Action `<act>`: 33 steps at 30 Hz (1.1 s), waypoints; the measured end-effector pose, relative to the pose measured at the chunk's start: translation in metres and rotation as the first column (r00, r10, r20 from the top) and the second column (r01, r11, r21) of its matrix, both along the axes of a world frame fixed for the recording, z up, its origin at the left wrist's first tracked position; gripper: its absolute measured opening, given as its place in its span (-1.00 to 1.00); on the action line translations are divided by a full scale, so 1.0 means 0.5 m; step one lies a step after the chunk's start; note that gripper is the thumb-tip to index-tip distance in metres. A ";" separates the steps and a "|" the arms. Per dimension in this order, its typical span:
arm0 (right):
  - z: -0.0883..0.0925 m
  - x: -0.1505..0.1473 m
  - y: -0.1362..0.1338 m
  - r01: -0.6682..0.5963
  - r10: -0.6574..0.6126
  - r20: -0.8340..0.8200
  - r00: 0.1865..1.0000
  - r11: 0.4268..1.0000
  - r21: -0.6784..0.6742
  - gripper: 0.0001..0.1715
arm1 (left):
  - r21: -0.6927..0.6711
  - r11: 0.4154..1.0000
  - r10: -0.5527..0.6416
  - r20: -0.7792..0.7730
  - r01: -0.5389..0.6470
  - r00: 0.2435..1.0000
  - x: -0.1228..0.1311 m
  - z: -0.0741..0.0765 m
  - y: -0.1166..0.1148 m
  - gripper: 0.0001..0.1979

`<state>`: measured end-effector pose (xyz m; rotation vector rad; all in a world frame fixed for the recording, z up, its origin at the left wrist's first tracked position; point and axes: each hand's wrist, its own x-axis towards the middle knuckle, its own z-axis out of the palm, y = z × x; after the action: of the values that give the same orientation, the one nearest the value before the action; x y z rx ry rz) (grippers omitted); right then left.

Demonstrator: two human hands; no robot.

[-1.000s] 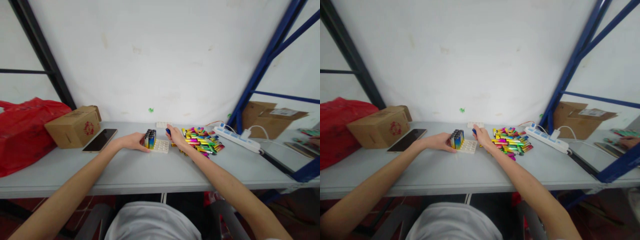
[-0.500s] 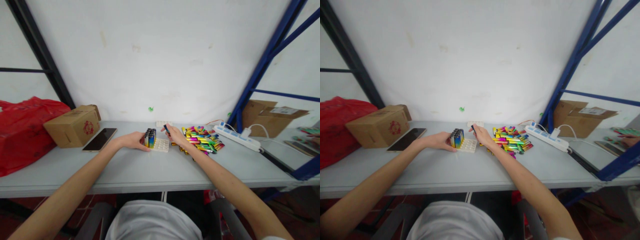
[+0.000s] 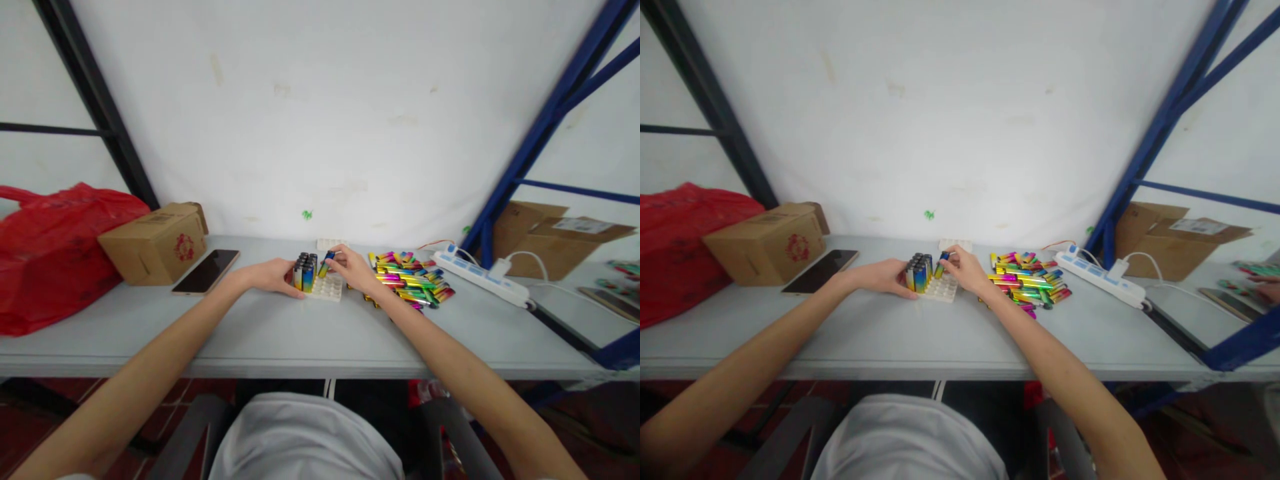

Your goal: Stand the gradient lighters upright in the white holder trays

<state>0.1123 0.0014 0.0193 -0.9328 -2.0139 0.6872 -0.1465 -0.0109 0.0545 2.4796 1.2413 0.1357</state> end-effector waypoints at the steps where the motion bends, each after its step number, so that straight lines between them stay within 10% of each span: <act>1: 0.002 0.000 -0.001 0.006 -0.008 0.049 0.999 1.000 0.030 -0.74 | -0.002 1.000 -0.001 -0.002 0.001 1.000 0.001 0.000 -0.001 -0.37; 15: 0.024 0.006 -0.011 -0.119 0.007 0.461 0.887 0.969 0.216 -0.72 | 0.003 1.000 -0.016 -0.019 0.016 1.000 0.000 0.005 -0.003 -0.31; 24: 0.092 0.157 0.023 0.195 -0.365 0.673 0.644 0.928 0.317 -0.72 | 0.001 1.000 -0.006 -0.039 0.006 0.999 0.003 0.007 -0.004 -0.33; 33: 0.125 0.155 -0.033 0.097 -0.042 0.799 0.599 0.995 -0.020 -0.65 | -0.005 1.000 -0.012 -0.039 0.012 0.999 0.003 0.007 -0.004 -0.34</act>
<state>0.1897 -0.0151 0.0818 -1.5498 -2.7187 0.2743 -0.1449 -0.0130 0.0578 2.4961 1.2408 0.0815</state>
